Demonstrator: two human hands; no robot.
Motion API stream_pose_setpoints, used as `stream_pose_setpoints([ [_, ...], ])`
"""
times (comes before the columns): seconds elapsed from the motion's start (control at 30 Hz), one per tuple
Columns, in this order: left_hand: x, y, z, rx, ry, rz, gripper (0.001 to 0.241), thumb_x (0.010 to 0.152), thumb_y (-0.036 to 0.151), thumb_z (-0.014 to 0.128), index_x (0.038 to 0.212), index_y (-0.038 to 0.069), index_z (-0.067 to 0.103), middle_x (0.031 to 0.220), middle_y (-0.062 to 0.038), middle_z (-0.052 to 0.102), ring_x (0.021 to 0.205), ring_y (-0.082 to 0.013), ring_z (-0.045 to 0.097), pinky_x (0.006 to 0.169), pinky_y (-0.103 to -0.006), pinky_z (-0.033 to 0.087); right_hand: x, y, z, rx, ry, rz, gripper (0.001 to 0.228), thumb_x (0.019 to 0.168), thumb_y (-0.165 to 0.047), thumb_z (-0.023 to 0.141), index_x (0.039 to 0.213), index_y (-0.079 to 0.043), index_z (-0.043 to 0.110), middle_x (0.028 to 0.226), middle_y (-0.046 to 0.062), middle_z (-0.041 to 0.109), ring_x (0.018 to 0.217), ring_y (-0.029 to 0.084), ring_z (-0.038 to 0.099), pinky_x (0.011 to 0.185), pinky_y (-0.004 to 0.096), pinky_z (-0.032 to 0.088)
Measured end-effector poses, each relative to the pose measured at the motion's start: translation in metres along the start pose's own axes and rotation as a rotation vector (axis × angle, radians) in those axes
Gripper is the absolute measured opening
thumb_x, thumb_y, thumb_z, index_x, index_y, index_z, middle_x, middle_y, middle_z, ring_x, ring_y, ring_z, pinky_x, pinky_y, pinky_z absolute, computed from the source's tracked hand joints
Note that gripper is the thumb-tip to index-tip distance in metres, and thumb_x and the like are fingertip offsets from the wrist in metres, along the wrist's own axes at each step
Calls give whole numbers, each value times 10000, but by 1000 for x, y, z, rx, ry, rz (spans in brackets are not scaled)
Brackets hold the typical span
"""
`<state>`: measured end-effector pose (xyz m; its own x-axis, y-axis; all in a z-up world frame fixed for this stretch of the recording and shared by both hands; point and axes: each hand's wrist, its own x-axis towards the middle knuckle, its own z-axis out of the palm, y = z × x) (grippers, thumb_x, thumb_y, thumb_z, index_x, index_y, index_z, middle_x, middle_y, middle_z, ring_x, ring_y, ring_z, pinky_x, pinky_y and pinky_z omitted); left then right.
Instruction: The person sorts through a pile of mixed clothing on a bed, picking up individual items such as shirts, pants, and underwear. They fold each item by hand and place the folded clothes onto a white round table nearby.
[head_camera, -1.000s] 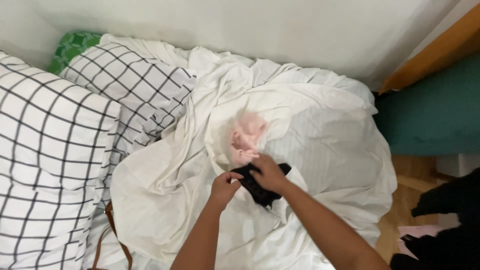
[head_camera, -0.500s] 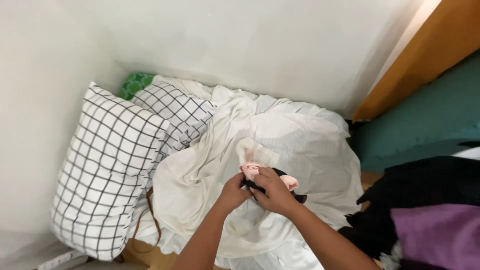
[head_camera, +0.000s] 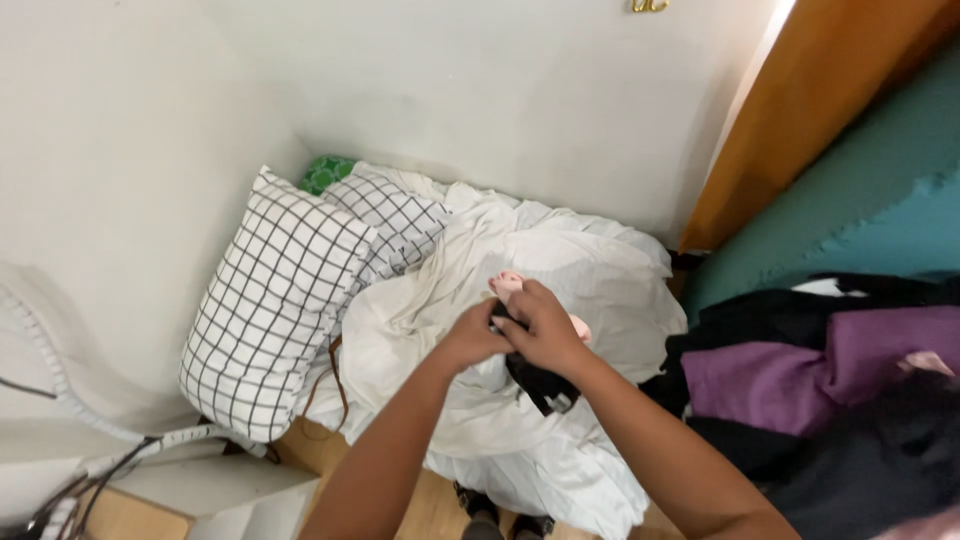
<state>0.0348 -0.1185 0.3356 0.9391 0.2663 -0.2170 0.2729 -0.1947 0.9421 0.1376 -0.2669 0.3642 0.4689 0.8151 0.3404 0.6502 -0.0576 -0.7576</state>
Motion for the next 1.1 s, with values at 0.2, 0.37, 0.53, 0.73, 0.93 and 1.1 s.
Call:
stream_pose_setpoints([
  [0.2, -40, -3, -12, -452, 14, -84, 462, 718, 4, 761, 1172, 43, 683, 1036, -39, 716, 977, -167, 681, 868, -317, 556, -5, 3, -10, 1115, 41, 533, 236, 1003, -217, 691, 1132, -58, 575, 1151, 153, 635, 1003, 226, 623, 859, 359, 534],
  [0.37, -73, 12, -19, -467, -13, -36, 368, 769, -14, 730, 1127, 67, 703, 1031, -10, 694, 983, -142, 647, 876, -296, 533, -12, -19, -14, 1278, -59, 827, 408, 898, -99, 661, 1273, -72, 500, 1202, 166, 658, 1012, 239, 709, 858, 373, 600],
  [0.53, -102, 2, -30, -658, 71, 37, 449, 704, -62, 638, 1119, 92, 708, 1028, -6, 716, 994, -148, 655, 888, -297, 532, -20, -6, -12, 1256, -194, 787, 526, 832, 63, 617, 1324, -82, 496, 1195, 161, 661, 997, 254, 703, 829, 375, 609],
  [0.73, -133, 1, -48, -714, 230, 64, 515, 676, -82, 580, 1149, 81, 697, 1018, -14, 701, 979, -159, 633, 836, -299, 512, 3, -63, -69, 720, -50, 461, 496, 850, 115, 614, 1284, -99, 509, 1201, 112, 685, 1041, 209, 700, 845, 357, 618],
  [0.93, -153, 3, -57, -825, 374, 96, 552, 669, -62, 574, 1192, 68, 696, 1028, -36, 706, 978, -186, 635, 821, -312, 505, -5, -90, -65, 773, 251, 60, 443, 940, 101, 474, 1328, -97, 551, 1307, 52, 628, 1200, 162, 627, 1006, 310, 550],
  [1.1, -169, 9, -69, -1018, 296, 134, 510, 661, -66, 571, 1157, -25, 680, 1030, -123, 731, 961, -241, 699, 869, -359, 572, -31, -53, 7, 38, -70, -28, 219, 715, -12, 766, 929, -58, 782, 1002, 133, 663, 1062, 291, 620, 986, 400, 484],
])
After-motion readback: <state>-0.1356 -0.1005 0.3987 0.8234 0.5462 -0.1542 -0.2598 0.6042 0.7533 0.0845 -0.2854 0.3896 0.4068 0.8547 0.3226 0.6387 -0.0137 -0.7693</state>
